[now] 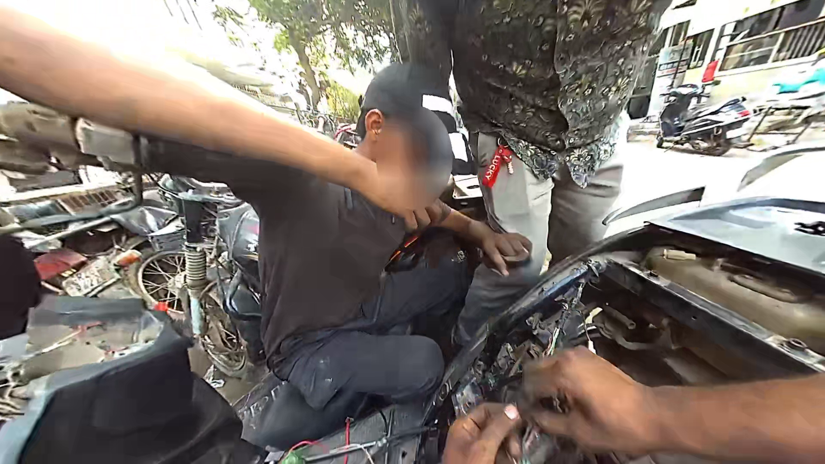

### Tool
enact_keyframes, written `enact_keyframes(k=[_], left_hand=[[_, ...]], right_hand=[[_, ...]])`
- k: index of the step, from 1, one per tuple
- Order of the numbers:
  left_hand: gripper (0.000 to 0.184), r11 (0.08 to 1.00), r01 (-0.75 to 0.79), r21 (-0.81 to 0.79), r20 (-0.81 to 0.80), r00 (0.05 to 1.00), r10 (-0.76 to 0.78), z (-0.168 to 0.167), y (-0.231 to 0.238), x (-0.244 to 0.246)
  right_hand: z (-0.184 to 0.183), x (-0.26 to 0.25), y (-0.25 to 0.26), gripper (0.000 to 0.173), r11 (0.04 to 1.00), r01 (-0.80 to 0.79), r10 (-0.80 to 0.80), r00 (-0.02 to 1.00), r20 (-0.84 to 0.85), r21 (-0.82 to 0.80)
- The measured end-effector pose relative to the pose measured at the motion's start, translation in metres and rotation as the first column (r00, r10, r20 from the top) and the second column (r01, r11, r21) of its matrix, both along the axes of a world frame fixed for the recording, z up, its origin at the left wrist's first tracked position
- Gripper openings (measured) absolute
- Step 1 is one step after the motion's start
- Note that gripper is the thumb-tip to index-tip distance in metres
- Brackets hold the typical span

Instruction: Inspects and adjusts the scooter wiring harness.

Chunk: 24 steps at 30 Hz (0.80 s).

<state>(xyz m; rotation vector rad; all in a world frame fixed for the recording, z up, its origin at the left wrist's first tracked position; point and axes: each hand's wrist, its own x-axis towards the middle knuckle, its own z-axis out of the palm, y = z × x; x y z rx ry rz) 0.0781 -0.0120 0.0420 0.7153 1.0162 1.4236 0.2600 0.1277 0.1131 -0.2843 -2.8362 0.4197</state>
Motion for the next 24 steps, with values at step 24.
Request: enact_keyframes(k=[24], left_hand=[[0.019, 0.765, -0.164, 0.623, -0.705, 0.306, 0.640, -0.011, -0.004, 0.007]], right_hand=[[0.007, -0.002, -0.004, 0.005, 0.986, 0.075, -0.094, 0.988, -0.124, -0.147]])
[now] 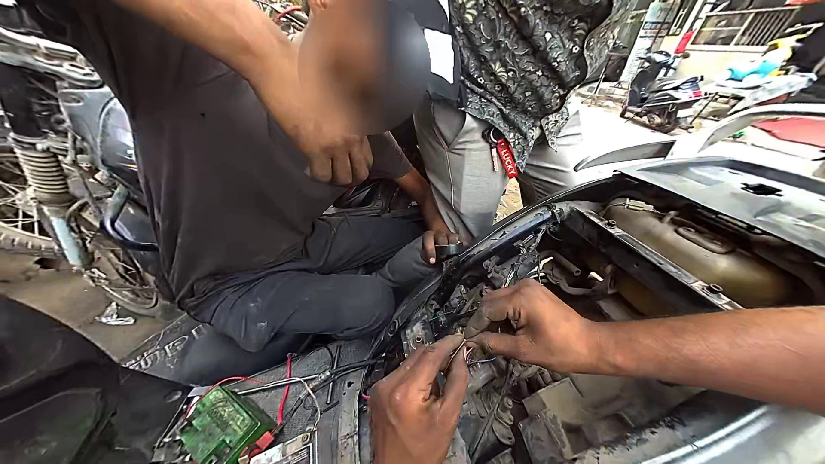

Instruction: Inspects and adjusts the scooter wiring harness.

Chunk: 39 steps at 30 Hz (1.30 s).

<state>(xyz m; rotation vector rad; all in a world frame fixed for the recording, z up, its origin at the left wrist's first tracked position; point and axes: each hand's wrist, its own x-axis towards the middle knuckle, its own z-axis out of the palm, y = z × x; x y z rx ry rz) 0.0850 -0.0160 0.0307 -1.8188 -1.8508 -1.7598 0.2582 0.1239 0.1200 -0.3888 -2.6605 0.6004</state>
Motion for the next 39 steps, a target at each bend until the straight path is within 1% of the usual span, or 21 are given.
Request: enact_keyframes(k=[5, 9, 12, 14, 16, 17, 19, 20, 21, 22, 23, 24, 26, 27, 28, 29, 31, 32, 34, 36, 39], left_hand=[[0.018, 1.000, 0.013, 0.008, 0.014, 1.000, -0.013, 0.001, 0.001, -0.003], [0.019, 0.999, 0.038, -0.036, 0.017, 0.999, -0.038, 0.002, 0.001, -0.004], [0.021, 0.993, 0.089, -0.082, 0.056, 0.995, -0.085, 0.003, 0.001, -0.007], [0.022, 0.979, 0.163, -0.124, 0.117, 0.982, -0.148, 0.004, 0.001, -0.010], [0.023, 0.940, 0.267, -0.212, 0.181, 0.956, -0.231, 0.007, 0.003, -0.017], [0.024, 0.902, 0.338, -0.267, 0.218, 0.933, -0.285, 0.011, 0.003, -0.022], [0.025, 0.776, 0.517, -0.362, 0.336, 0.849, -0.409, 0.020, 0.005, -0.034], [0.025, 0.704, 0.600, -0.380, 0.415, 0.791, -0.450, 0.023, 0.007, -0.039], [0.025, 0.646, 0.664, -0.377, 0.497, 0.734, -0.463, 0.025, 0.009, -0.043], [0.024, 0.611, 0.702, -0.366, 0.567, 0.689, -0.452, 0.026, 0.011, -0.044], [0.023, 0.607, 0.716, -0.345, 0.619, 0.660, -0.426, 0.026, 0.012, -0.044], [0.021, 0.634, 0.705, -0.318, 0.648, 0.650, -0.397, 0.026, 0.012, -0.042], [0.015, 0.740, 0.623, -0.255, 0.627, 0.689, -0.364, 0.024, 0.012, -0.037], [0.015, 0.793, 0.564, -0.232, 0.568, 0.740, -0.360, 0.022, 0.011, -0.036], [0.015, 0.842, 0.493, -0.218, 0.489, 0.802, -0.344, 0.020, 0.011, -0.035], [0.015, 0.886, 0.413, -0.210, 0.390, 0.867, -0.311, 0.018, 0.010, -0.033], [0.015, 0.955, 0.232, -0.187, 0.150, 0.967, -0.205, 0.015, 0.008, -0.029], [0.017, 0.975, 0.154, -0.162, 0.045, 0.988, -0.149, 0.014, 0.007, -0.026], [0.020, 0.996, 0.039, -0.085, -0.107, 0.993, -0.048, 0.011, 0.007, -0.022], [0.020, 0.999, -0.033, -0.025, -0.209, 0.978, 0.027, 0.010, 0.006, -0.019], [0.018, 0.996, -0.087, 0.024, -0.303, 0.949, 0.090, 0.011, 0.005, -0.019]], right_hand=[[0.001, 0.000, 0.000, 0.007, 0.997, -0.014, 0.016, 0.999, -0.031, 0.070], [0.005, 0.001, -0.001, 0.008, 0.981, -0.044, 0.048, 0.999, -0.017, 0.187], [0.006, 0.003, -0.003, 0.011, 0.955, -0.054, 0.056, 0.998, 0.002, 0.293], [0.007, 0.004, -0.005, 0.012, 0.928, -0.067, 0.069, 0.998, 0.009, 0.367], [0.009, 0.005, -0.006, 0.015, 0.874, -0.123, 0.121, 0.992, 0.036, 0.470], [0.010, 0.005, -0.006, 0.016, 0.833, -0.167, 0.159, 0.985, 0.061, 0.527], [0.012, 0.006, -0.009, 0.018, 0.767, -0.239, 0.219, 0.970, 0.108, 0.596], [0.012, 0.006, -0.010, 0.018, 0.769, -0.257, 0.232, 0.965, 0.120, 0.585], [0.012, 0.006, -0.010, 0.018, 0.797, -0.256, 0.225, 0.966, 0.125, 0.547], [0.011, 0.005, -0.009, 0.017, 0.846, -0.231, 0.197, 0.973, 0.121, 0.480], [0.011, 0.004, -0.007, 0.015, 0.901, -0.185, 0.153, 0.982, 0.113, 0.392], [0.010, 0.003, -0.004, 0.013, 0.950, -0.135, 0.109, 0.988, 0.105, 0.283], [0.011, 0.000, 0.004, 0.009, 0.997, -0.075, 0.076, 0.993, 0.091, -0.016], [0.012, -0.001, 0.007, 0.008, 0.977, -0.065, 0.082, 0.994, 0.075, -0.202], [0.013, -0.002, 0.009, 0.008, 0.924, -0.056, 0.086, 0.994, 0.063, -0.377], [0.014, -0.003, 0.011, 0.009, 0.857, -0.041, 0.084, 0.995, 0.060, -0.513], [0.014, -0.004, 0.014, 0.010, 0.741, -0.005, 0.071, 0.995, 0.072, -0.671], [0.013, -0.004, 0.015, 0.010, 0.702, 0.012, 0.058, 0.996, 0.074, -0.712], [0.013, -0.006, 0.016, 0.011, 0.646, 0.033, 0.035, 0.997, 0.073, -0.762], [0.013, -0.007, 0.015, 0.010, 0.616, 0.045, 0.021, 0.997, 0.073, -0.787], [0.014, -0.010, 0.013, 0.010, 0.566, 0.043, 0.021, 0.998, 0.066, -0.823]])
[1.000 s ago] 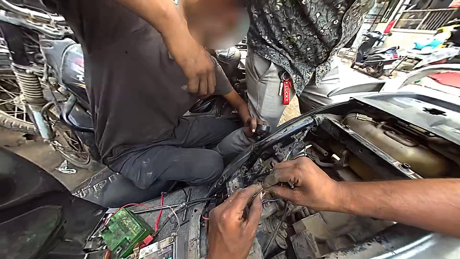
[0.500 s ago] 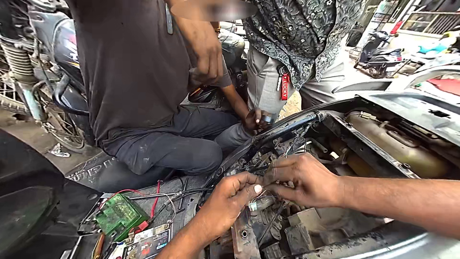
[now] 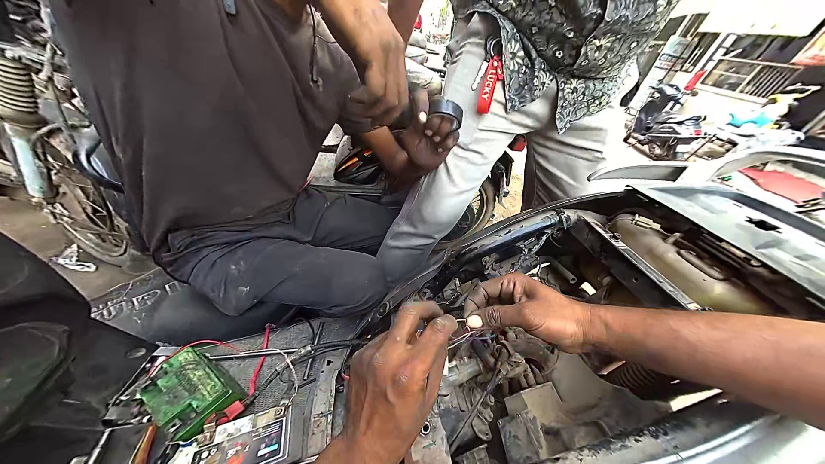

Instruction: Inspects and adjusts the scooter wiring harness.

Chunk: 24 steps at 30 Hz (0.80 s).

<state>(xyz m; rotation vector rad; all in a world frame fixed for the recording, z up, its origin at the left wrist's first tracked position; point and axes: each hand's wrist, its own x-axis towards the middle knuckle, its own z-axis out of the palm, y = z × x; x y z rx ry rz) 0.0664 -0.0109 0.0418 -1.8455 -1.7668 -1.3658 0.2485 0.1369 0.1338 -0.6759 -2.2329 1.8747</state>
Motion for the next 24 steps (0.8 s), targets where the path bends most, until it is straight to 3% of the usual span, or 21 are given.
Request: enact_keyframes(k=[7, 19, 22, 24], left_hand=[[0.020, 0.994, 0.036, 0.105, -0.184, 0.983, -0.016, -0.002, 0.006, 0.001], [0.019, 0.982, 0.105, 0.155, -0.239, 0.969, -0.066, -0.010, 0.014, -0.007], [0.019, 0.981, 0.110, 0.162, -0.212, 0.974, -0.074, -0.007, 0.013, -0.006], [0.019, 0.984, 0.133, 0.121, -0.076, 0.989, -0.124, -0.006, 0.013, -0.003]], right_hand=[[-0.005, 0.000, 0.000, 0.011, 0.997, 0.028, -0.025, 0.999, 0.042, -0.073], [-0.007, 0.000, 0.004, 0.015, 0.996, 0.035, -0.027, 0.996, 0.086, -0.087], [-0.003, -0.002, 0.000, 0.014, 0.996, 0.048, -0.042, 0.996, 0.085, -0.074], [-0.002, -0.002, -0.001, 0.014, 0.998, 0.040, -0.036, 0.996, 0.076, -0.055]])
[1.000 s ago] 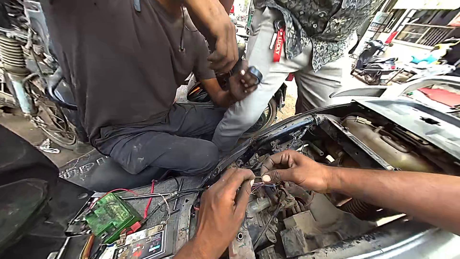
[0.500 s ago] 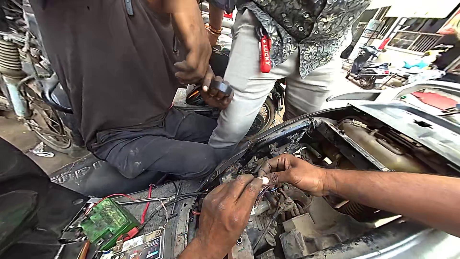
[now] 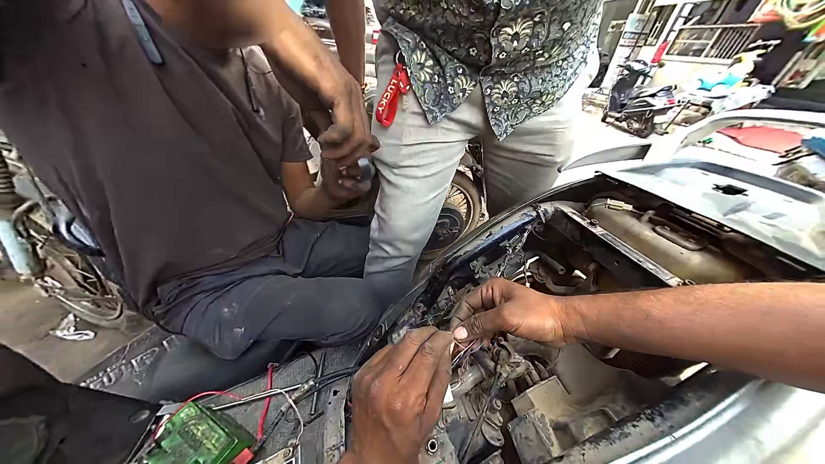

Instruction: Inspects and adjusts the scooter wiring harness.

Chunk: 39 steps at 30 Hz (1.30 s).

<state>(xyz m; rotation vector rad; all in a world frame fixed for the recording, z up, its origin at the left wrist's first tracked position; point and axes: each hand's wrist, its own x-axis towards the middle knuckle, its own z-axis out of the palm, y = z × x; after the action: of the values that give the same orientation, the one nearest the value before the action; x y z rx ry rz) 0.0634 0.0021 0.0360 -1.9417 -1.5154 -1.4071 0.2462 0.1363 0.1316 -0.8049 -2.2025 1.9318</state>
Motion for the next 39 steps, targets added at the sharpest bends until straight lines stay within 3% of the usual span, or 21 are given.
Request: enact_keyframes(k=[2, 4, 6, 11, 15, 18, 25, 31, 36, 39], left_hand=[[0.018, 0.985, 0.118, -0.128, 0.258, 0.963, -0.082, 0.002, -0.001, 0.004], [0.017, 0.933, 0.312, -0.178, 0.556, 0.814, -0.166, 0.004, 0.000, 0.006], [0.016, 0.883, 0.440, -0.164, 0.718, 0.667, -0.198, 0.006, 0.001, 0.005], [0.019, 0.842, 0.521, -0.138, 0.834, 0.520, -0.185, 0.007, 0.001, 0.002], [0.018, 0.840, 0.535, -0.086, 0.890, 0.420, -0.177, 0.012, 0.000, 0.001], [0.018, 0.843, 0.534, -0.071, 0.898, 0.401, -0.178, 0.011, -0.001, 0.002], [0.018, 0.848, 0.527, -0.062, 0.906, 0.386, -0.173, 0.009, -0.001, 0.005], [0.017, 0.858, 0.512, -0.045, 0.900, 0.394, -0.188, 0.007, 0.000, 0.005], [0.015, 0.886, 0.458, -0.071, 0.808, 0.548, -0.218, 0.005, -0.002, 0.005], [0.014, 0.886, 0.453, -0.102, 0.789, 0.579, -0.205, 0.005, -0.004, 0.006]], right_hand=[[-0.001, 0.000, 0.000, 0.014, 1.000, -0.011, 0.011, 1.000, -0.002, 0.019], [-0.001, 0.000, 0.000, 0.014, 1.000, -0.010, 0.010, 1.000, 0.002, 0.028], [-0.001, 0.001, 0.000, 0.014, 1.000, -0.013, 0.013, 1.000, 0.001, 0.028], [-0.002, 0.002, -0.002, 0.018, 0.997, -0.029, 0.034, 0.998, -0.060, 0.076], [-0.002, 0.002, -0.008, 0.023, 0.945, -0.010, 0.029, 0.998, -0.055, 0.328], [-0.007, 0.003, -0.009, 0.016, 0.903, -0.012, 0.040, 0.998, -0.056, 0.429], [-0.009, 0.004, -0.008, 0.016, 0.910, -0.010, 0.044, 0.996, -0.072, 0.414], [-0.002, 0.003, -0.009, 0.016, 0.994, -0.012, 0.013, 1.000, -0.012, 0.107], [-0.006, 0.004, -0.004, 0.014, 0.998, -0.063, 0.064, 0.998, -0.017, 0.012], [-0.004, 0.004, -0.005, 0.016, 0.992, -0.100, 0.099, 0.995, 0.015, 0.079]])
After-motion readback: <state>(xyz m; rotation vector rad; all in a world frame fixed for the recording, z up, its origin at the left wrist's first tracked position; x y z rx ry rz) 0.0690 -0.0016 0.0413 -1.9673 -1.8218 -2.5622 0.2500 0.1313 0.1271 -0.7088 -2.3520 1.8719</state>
